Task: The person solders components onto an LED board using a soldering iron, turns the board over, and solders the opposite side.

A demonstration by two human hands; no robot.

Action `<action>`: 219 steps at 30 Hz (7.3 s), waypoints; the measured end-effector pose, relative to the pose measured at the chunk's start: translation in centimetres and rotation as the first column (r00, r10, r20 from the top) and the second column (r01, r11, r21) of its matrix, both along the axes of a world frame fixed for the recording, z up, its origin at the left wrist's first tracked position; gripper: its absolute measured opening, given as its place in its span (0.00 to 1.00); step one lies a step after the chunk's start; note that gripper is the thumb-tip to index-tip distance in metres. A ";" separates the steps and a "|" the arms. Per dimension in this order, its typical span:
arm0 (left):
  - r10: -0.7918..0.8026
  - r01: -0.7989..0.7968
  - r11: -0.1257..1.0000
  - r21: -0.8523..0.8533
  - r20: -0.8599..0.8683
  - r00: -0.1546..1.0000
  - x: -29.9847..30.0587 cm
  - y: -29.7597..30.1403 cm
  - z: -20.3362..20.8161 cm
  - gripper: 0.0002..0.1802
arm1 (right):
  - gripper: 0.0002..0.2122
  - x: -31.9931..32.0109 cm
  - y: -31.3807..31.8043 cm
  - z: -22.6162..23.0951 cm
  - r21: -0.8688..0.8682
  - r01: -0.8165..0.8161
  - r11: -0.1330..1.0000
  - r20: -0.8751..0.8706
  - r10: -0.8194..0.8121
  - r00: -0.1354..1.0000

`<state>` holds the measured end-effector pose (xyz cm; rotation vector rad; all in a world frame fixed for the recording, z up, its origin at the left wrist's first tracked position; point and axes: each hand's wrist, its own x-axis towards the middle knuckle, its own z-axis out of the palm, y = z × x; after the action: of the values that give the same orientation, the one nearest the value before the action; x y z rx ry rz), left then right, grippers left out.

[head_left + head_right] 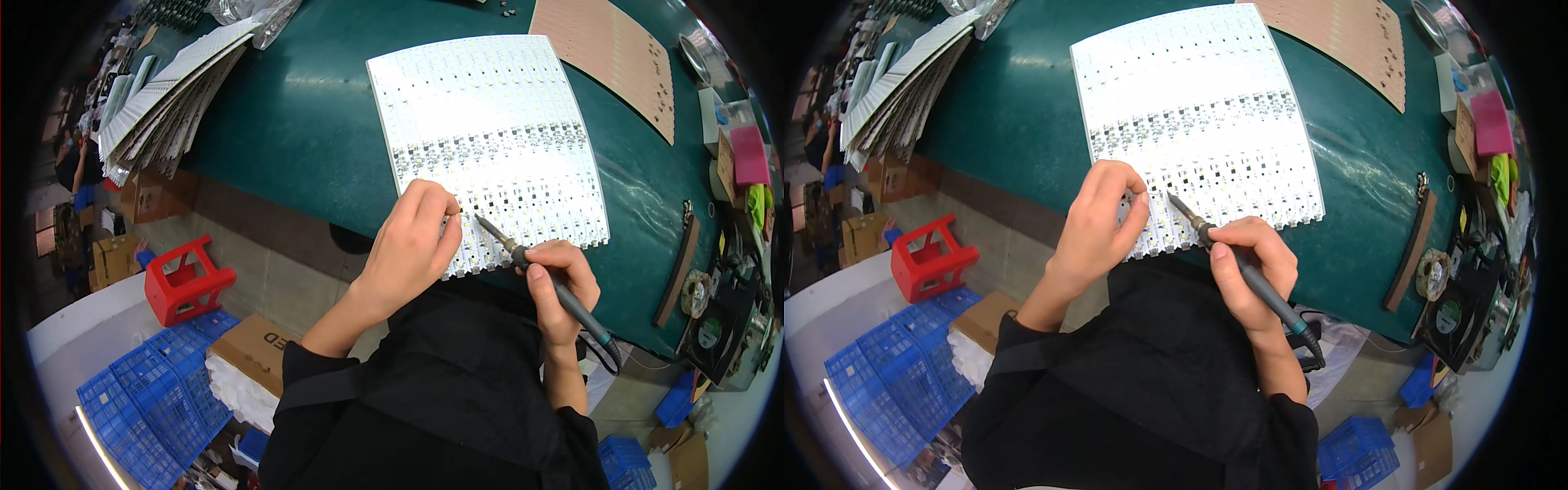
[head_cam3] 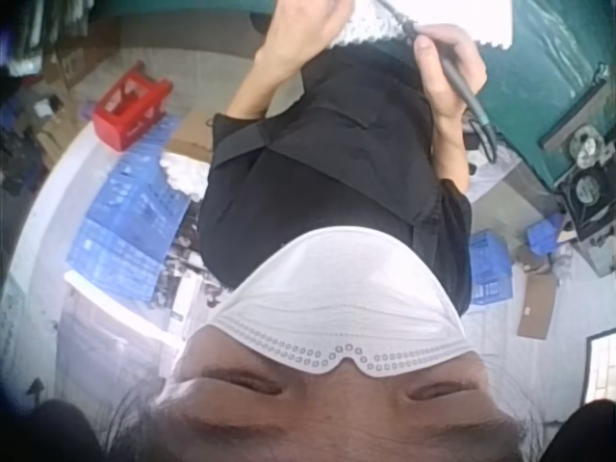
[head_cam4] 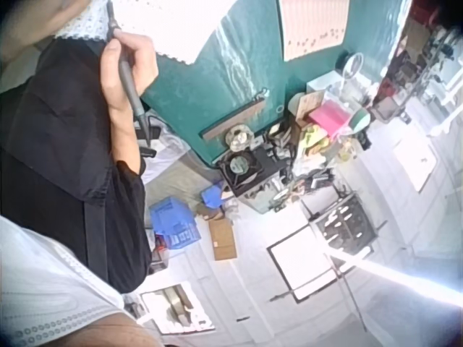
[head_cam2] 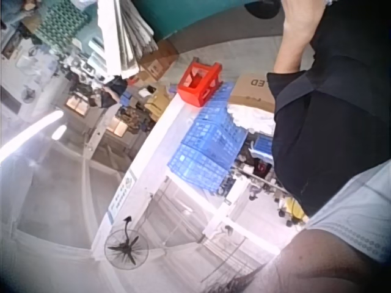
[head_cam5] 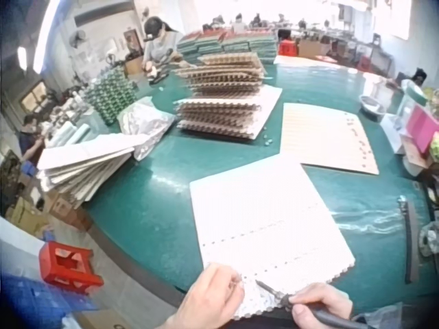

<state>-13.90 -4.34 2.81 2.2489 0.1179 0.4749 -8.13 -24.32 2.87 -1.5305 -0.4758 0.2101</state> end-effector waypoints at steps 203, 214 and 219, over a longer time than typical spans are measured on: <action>-0.327 0.334 0.942 0.007 -0.189 0.926 9.9 -6.3 1.0 0.06 | 0.04 7.9 -8.1 -0.9 0.137 0.174 0.975 0.015 -0.178 0.984; -0.338 0.352 0.925 0.143 -0.111 0.935 10.8 -7.2 -0.7 0.07 | 0.04 8.0 -8.1 -0.7 0.057 0.149 0.987 -0.007 -0.149 0.989; -0.340 0.354 0.908 0.226 -0.100 0.935 10.7 -7.3 -0.5 0.06 | 0.04 8.0 -8.0 -0.7 0.060 0.133 0.989 -0.017 -0.133 0.991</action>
<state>-3.20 -11.64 2.33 2.4523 -0.3249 0.2395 -0.11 -32.32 2.19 -1.4938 -0.3655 0.1005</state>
